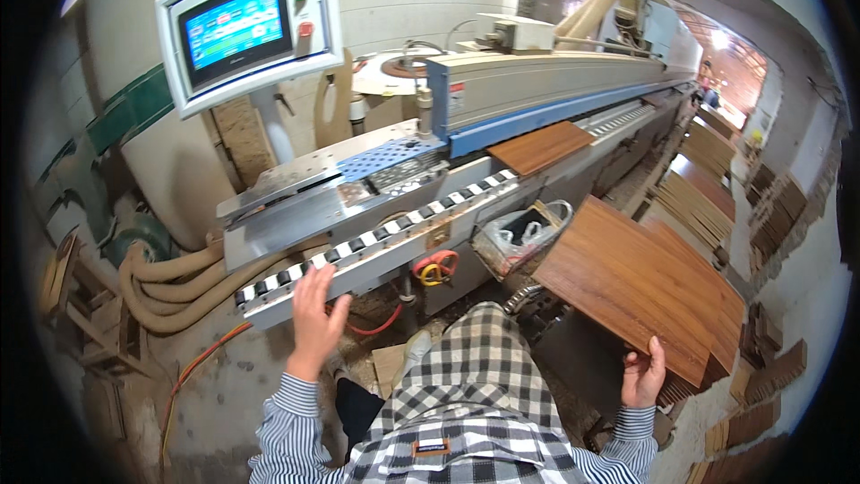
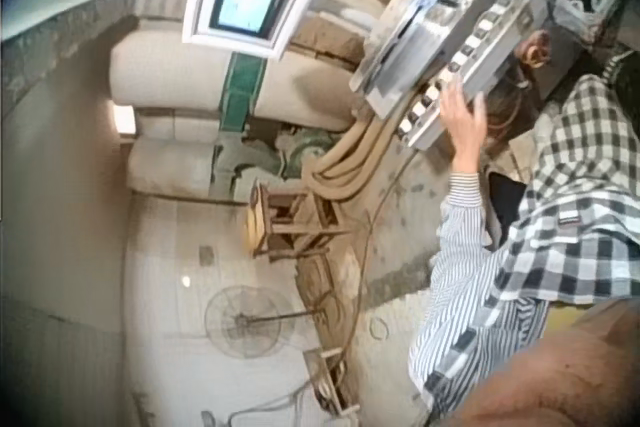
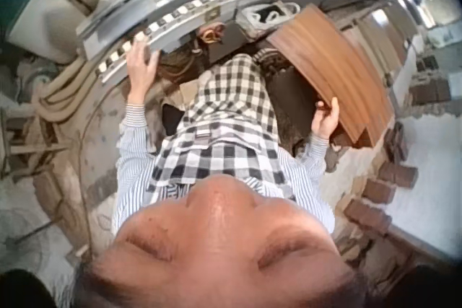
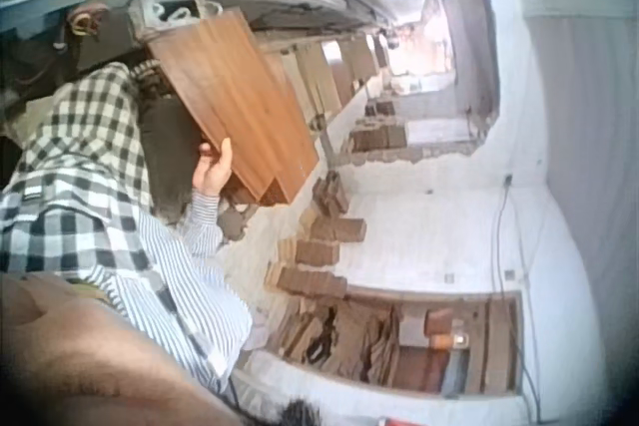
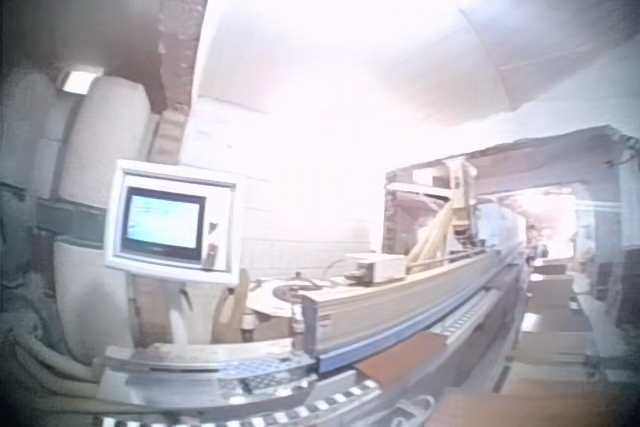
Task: The person feeds wooden planks into a large industrial sanding machine one at a time. The person retrieves planks from a stack, places them on the machine's conveyor, and collects the processed planks as they exit.
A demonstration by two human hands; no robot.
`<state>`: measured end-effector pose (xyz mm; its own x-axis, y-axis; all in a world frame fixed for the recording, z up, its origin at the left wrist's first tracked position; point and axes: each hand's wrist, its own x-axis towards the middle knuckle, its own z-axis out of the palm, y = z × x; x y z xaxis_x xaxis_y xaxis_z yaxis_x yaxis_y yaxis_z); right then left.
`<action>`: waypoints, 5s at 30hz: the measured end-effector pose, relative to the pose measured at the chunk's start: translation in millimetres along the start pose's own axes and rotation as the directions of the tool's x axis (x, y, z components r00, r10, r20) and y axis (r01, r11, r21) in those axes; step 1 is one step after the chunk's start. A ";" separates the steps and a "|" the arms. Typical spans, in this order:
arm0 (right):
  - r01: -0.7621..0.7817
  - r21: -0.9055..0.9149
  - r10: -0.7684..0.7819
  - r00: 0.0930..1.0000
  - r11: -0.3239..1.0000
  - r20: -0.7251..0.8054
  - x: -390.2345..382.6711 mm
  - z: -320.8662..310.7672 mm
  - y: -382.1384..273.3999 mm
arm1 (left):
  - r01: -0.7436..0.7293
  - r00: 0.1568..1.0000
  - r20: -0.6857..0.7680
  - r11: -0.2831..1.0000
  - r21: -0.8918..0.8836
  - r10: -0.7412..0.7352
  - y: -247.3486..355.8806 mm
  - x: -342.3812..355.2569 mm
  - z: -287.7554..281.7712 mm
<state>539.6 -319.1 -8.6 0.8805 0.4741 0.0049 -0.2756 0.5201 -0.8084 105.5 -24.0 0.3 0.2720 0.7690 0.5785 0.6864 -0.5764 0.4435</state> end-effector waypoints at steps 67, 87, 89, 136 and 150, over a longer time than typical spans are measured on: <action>0.924 -0.351 0.238 0.311 0.150 0.920 -47.3 58.0 204.7 | 0.331 0.929 -0.164 0.943 -0.032 -0.331 -90.1 -18.9 -80.7; 0.896 -0.422 -0.270 0.375 -0.140 0.887 24.5 111.8 72.0 | -0.015 1.000 -0.019 0.980 0.199 0.019 -46.8 43.2 27.5; 0.797 -0.465 -0.315 0.360 -0.384 0.878 58.0 120.1 41.5 | -0.071 0.992 -0.065 0.918 0.389 0.105 -55.2 32.5 30.1; -0.257 0.067 0.220 0.914 0.964 0.341 -5.2 53.6 52.8 | -0.110 0.994 0.008 0.990 -0.087 0.111 38.4 -28.1 -21.2; -0.775 -0.341 0.636 0.101 0.533 0.765 -39.7 277.1 226.3 | 0.126 0.985 -0.142 0.970 0.206 -0.098 -23.2 -65.6 -72.0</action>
<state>335.3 -23.4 -28.6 -0.3817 0.9221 -0.0631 -0.6974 -0.3322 -0.6351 23.2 -81.0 1.4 0.1048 0.7749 0.6234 0.8391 -0.4053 0.3628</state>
